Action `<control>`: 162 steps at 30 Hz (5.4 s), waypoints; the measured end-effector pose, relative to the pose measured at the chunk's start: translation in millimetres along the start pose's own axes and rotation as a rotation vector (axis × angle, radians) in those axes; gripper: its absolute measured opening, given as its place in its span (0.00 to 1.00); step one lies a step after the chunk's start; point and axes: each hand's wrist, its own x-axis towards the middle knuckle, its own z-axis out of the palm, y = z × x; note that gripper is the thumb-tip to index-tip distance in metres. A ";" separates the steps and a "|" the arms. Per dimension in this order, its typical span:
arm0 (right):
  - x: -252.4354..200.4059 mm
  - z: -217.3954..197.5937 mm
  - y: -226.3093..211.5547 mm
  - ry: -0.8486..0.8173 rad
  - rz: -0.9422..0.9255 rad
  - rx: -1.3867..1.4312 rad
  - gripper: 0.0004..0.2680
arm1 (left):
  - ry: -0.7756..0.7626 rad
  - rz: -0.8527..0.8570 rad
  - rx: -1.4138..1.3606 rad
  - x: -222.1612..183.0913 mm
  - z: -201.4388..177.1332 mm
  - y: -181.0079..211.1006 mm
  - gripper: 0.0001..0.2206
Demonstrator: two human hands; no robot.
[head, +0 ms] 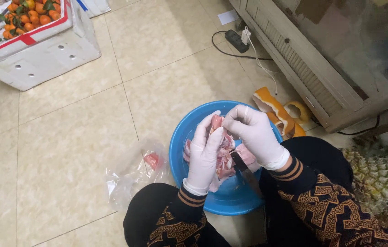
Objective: Peeling a pomelo by removing the thick outer rind with a knife and then manually separating and cleaning the fruit segments.
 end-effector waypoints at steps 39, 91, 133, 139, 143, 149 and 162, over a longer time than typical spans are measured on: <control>4.1 11.5 36.3 -0.132 0.094 0.157 0.03 | 0.219 0.079 -0.330 2.2 -4.6 30.6 0.22; -2.1 11.0 33.5 -0.239 -0.074 -0.073 0.05 | 0.430 -0.102 -0.412 12.3 -17.2 26.1 0.19; 29.1 -94.4 9.5 0.153 -0.047 -0.643 0.02 | -0.098 -0.110 -0.544 2.4 -7.7 2.6 0.20; 23.2 -67.6 -21.9 -0.261 0.179 -1.047 0.29 | -0.054 -0.155 -0.509 10.4 -12.6 3.0 0.23; 4.0 -51.1 -21.6 -0.226 0.164 -0.613 0.23 | 0.041 -0.150 -0.388 9.9 -8.2 9.8 0.23; -3.6 -8.2 36.5 -0.441 0.286 0.255 0.18 | 0.125 -0.051 -0.291 0.1 14.1 25.4 0.22; 7.6 -32.5 19.7 -0.104 0.119 0.308 0.15 | 0.090 -0.185 -0.299 3.4 4.9 15.2 0.21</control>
